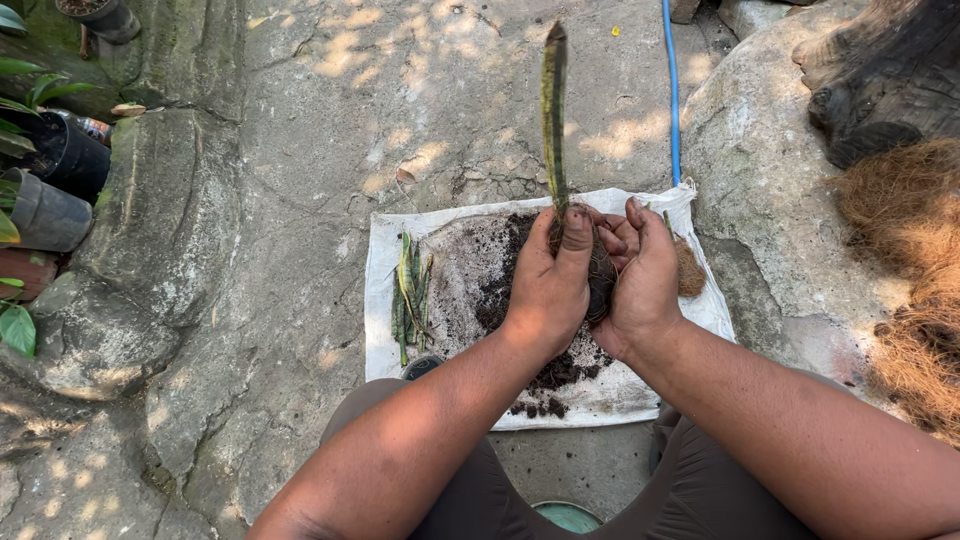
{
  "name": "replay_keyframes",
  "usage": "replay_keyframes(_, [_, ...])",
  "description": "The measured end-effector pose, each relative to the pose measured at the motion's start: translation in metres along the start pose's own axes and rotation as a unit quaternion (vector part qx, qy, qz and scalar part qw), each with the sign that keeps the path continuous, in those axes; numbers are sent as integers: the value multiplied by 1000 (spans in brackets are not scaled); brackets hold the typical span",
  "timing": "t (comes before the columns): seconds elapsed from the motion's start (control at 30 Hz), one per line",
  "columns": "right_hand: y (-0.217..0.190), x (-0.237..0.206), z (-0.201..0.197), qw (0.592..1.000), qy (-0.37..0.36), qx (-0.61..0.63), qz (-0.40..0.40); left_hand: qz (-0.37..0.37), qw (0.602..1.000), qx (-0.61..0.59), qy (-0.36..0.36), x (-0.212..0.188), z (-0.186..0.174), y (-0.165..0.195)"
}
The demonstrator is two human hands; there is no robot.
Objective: The person sits on the ground and wraps a plant's root ball with soil and fibrous material by hand. They repeatedly press and shape the material around the roots to form a compact bundle.
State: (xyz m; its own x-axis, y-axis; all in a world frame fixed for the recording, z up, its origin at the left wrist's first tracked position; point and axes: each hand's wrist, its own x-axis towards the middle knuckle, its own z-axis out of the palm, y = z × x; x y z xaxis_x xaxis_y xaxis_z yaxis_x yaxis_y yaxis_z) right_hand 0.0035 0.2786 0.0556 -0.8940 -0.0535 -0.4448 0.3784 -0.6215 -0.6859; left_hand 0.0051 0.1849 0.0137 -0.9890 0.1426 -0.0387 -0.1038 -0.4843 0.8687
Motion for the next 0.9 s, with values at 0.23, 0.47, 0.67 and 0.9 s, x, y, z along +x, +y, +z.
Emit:
replay_keyframes(0.23, [5,8,-5,998,-16,47,-27,11,1000,1,-12,3,-5,-9])
replay_keyframes(0.47, [16,18,-20,1000,-10,18,-20,54,998,-38,-18,4,-7,-14])
replay_keyframes(0.67, [20,22,-30,986,-140,71,-49,70,996,62,-7,-4,-2,7])
replay_keyframes(0.9, [6,3,-5,1000,-17,-15,6,31,994,105,26,-5,8,13])
